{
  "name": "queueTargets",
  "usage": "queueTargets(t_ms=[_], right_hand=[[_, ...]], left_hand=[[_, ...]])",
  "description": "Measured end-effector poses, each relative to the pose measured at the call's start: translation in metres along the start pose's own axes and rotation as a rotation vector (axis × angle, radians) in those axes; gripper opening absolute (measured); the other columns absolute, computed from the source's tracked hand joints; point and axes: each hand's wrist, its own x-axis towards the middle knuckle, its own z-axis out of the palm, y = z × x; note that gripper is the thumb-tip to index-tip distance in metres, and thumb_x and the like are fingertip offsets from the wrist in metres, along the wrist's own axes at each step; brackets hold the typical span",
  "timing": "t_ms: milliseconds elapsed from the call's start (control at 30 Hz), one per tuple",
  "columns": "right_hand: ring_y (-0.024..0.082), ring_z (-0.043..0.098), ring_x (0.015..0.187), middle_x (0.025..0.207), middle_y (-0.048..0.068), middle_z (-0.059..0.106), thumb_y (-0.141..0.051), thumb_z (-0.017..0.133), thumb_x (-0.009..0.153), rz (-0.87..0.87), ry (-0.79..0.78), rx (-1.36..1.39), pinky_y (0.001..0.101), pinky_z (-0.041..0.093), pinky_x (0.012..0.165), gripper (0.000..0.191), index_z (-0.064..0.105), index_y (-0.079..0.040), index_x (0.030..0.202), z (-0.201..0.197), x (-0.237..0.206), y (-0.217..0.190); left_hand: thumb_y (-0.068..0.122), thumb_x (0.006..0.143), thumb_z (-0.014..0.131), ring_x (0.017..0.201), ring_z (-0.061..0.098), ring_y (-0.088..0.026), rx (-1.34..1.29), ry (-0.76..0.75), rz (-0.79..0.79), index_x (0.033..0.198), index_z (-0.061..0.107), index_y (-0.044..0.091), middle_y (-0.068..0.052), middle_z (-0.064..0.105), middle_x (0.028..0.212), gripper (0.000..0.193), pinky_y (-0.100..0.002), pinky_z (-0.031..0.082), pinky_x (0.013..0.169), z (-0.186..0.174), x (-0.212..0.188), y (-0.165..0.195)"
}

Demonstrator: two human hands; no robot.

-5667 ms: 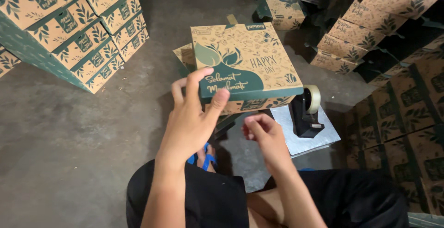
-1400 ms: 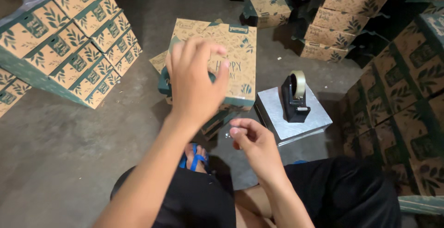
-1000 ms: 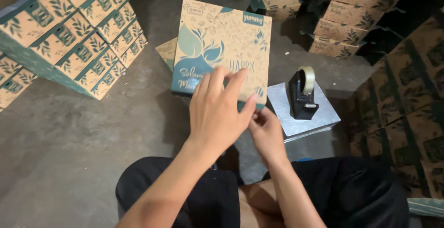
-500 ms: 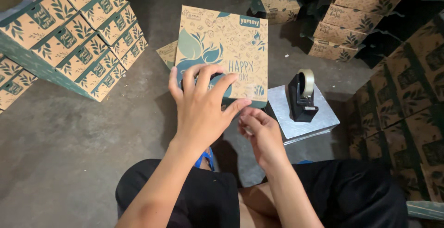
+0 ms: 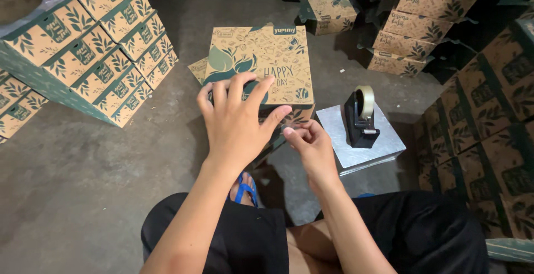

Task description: The person sits on the floor and repeatedly tapes cardboard boxes using a handheld tape dispenser. They pull tape, apply it to box edges, and stack the sealed boxes.

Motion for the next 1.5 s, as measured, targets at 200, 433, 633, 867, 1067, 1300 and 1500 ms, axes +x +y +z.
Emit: queueTargets(t_ms=[200, 433, 633, 867, 1067, 1300, 1500], right_hand=[[0.005, 0.060, 0.083, 0.090, -0.001, 0.067, -0.010, 0.072, 0.096, -0.188, 0.033, -0.006, 0.0226, 0.049, 0.077, 0.015, 0.062, -0.002, 0.104, 0.008, 0.006, 0.008], [0.005, 0.063, 0.083, 0.090, 0.000, 0.070, -0.011, 0.072, 0.093, -0.116, 0.012, -0.003, 0.0218, 0.050, 0.075, 0.015, 0.064, -0.002, 0.101, 0.011, -0.007, -0.007], [0.005, 0.058, 0.082, 0.089, 0.001, 0.065, -0.011, 0.076, 0.094, -0.104, -0.028, -0.026, 0.0225, 0.046, 0.074, 0.018, 0.063, 0.000, 0.101, 0.017, -0.019, -0.029], [0.006, 0.061, 0.086, 0.095, 0.000, 0.066, -0.011, 0.073, 0.095, -0.201, -0.024, -0.027, 0.0228, 0.049, 0.078, 0.019, 0.064, -0.001, 0.108, 0.014, -0.012, -0.042], [0.007, 0.061, 0.093, 0.100, 0.000, 0.067, -0.009, 0.070, 0.097, -0.226, -0.064, 0.003, 0.0229, 0.050, 0.085, 0.021, 0.062, -0.001, 0.114, 0.006, -0.013, -0.041], [0.008, 0.064, 0.093, 0.103, 0.004, 0.070, -0.004, 0.067, 0.097, -0.238, 0.121, -0.060, 0.0242, 0.053, 0.082, 0.017, 0.062, 0.000, 0.113, 0.009, -0.010, -0.033], [0.009, 0.065, 0.101, 0.108, 0.004, 0.069, -0.002, 0.061, 0.098, -0.303, 0.133, 0.022, 0.0240, 0.055, 0.090, 0.017, 0.061, 0.000, 0.115, -0.002, -0.001, -0.032]], left_hand=[[0.047, 0.094, 0.072, 0.123, 0.052, -0.028, 0.029, -0.049, 0.042, 0.133, 0.064, 0.019, -0.005, 0.060, 0.133, 0.049, -0.057, 0.030, 0.110, 0.001, 0.000, 0.007], [0.027, 0.090, 0.072, 0.141, 0.046, -0.029, -0.031, -0.128, 0.444, 0.148, 0.052, 0.032, -0.006, 0.048, 0.153, 0.062, -0.055, 0.032, 0.117, -0.002, -0.005, -0.014], [0.026, 0.096, 0.070, 0.138, 0.050, -0.027, 0.016, -0.028, 0.516, 0.149, 0.057, 0.036, -0.004, 0.050, 0.153, 0.056, -0.050, 0.038, 0.112, -0.003, 0.003, -0.030], [0.029, 0.098, 0.068, 0.131, 0.054, -0.028, -0.041, 0.006, 0.552, 0.146, 0.062, 0.034, -0.005, 0.055, 0.150, 0.049, -0.047, 0.040, 0.105, -0.006, 0.020, -0.020], [0.030, 0.097, 0.068, 0.130, 0.055, -0.027, -0.015, -0.007, 0.576, 0.148, 0.061, 0.036, -0.004, 0.055, 0.148, 0.051, -0.047, 0.040, 0.105, -0.004, 0.024, -0.015], [0.028, 0.100, 0.066, 0.128, 0.055, -0.026, 0.024, -0.004, 0.600, 0.149, 0.059, 0.038, -0.004, 0.056, 0.148, 0.050, -0.046, 0.040, 0.103, -0.004, 0.022, -0.004], [0.025, 0.103, 0.064, 0.128, 0.056, -0.025, -0.001, -0.002, 0.576, 0.150, 0.058, 0.039, -0.003, 0.056, 0.148, 0.049, -0.046, 0.040, 0.105, -0.008, 0.016, 0.000]])
